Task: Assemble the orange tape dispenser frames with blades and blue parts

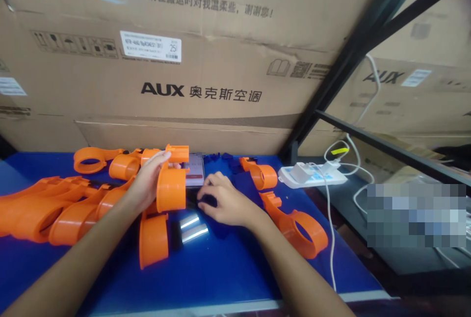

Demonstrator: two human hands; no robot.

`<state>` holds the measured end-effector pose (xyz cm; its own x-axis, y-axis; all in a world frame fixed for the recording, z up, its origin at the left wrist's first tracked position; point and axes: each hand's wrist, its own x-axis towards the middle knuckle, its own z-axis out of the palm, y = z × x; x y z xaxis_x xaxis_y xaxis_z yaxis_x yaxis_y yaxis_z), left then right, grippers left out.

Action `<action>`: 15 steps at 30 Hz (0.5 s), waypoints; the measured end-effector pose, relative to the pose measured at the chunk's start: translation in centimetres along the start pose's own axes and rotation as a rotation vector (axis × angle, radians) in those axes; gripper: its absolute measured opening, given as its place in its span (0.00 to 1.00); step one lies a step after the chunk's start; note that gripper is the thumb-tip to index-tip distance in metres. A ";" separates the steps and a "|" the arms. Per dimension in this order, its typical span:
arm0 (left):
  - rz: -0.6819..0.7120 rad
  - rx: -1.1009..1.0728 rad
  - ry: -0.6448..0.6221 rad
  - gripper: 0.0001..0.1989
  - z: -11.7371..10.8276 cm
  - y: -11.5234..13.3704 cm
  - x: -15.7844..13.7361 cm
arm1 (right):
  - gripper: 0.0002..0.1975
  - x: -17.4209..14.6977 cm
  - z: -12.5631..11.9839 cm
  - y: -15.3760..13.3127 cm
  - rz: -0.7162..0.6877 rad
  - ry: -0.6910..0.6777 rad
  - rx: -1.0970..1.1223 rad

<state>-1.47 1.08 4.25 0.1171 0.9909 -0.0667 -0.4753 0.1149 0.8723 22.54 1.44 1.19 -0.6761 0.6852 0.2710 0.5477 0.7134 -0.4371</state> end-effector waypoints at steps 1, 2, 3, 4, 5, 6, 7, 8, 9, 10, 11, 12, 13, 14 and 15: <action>-0.020 -0.023 -0.005 0.15 0.1 0.0 -0.1 | 0.06 -0.1 0.2 -0.2 -0.028 -0.044 -0.013; -0.031 -0.037 -0.007 0.15 0.2 -0.1 -0.2 | 0.07 -0.2 0.3 -0.4 -0.051 -0.078 -0.022; -0.034 -0.046 -0.003 0.15 0.3 -0.1 -0.3 | 0.08 -0.3 0.5 -0.6 -0.067 -0.103 -0.030; -0.031 -0.053 0.008 0.15 0.5 -0.2 -0.4 | 0.09 -0.3 0.7 -0.8 -0.077 -0.120 -0.037; -0.033 -0.061 0.018 0.15 0.6 -0.2 -0.5 | 0.09 -0.4 0.8 -1.0 -0.084 -0.133 -0.044; -0.040 -0.071 0.030 0.14 0.8 -0.2 -0.6 | 0.10 -0.4 0.9 -1.1 -0.088 -0.144 -0.050; -0.049 -0.082 0.042 0.14 1.0 -0.3 -0.7 | 0.11 -0.4 1.0 -1.2 -0.092 -0.154 -0.056; -0.058 -0.092 0.053 0.14 1.1 -0.3 -0.8 | 0.11 -0.4 1.1 -1.2 -0.094 -0.162 -0.061; -0.066 -0.100 0.059 0.13 1.2 -0.3 -0.8 | 0.11 -0.4 1.1 -1.2 -0.099 -0.168 -0.067; -0.070 -0.103 0.062 0.13 1.3 -0.3 -0.8 | 0.09 -0.3 1.2 -1.2 -0.105 -0.172 -0.071; -0.067 -0.103 0.066 0.13 1.3 -0.3 -0.8 | 0.08 -0.3 1.4 -1.2 -0.114 -0.173 -0.075; -0.064 -0.102 0.066 0.13 1.3 -0.3 -0.8 | 0.07 -0.3 1.5 -1.2 -0.125 -0.170 -0.078; -0.063 -0.103 0.061 0.13 1.2 -0.4 -0.8 | 0.07 -0.3 1.7 -1.2 -0.138 -0.165 -0.081; -0.064 -0.106 0.050 0.13 1.1 -0.4 -0.8 | 0.07 -0.3 1.8 -1.2 -0.149 -0.157 -0.084; -0.067 -0.110 0.036 0.13 0.9 -0.5 -0.8 | 0.07 -0.3 2.0 -1.2 -0.157 -0.148 -0.086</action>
<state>-0.52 0.19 4.33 0.1214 0.9824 -0.1417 -0.5607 0.1856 0.8070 21.06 0.08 -0.06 -0.8180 0.5399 0.1983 0.4657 0.8241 -0.3226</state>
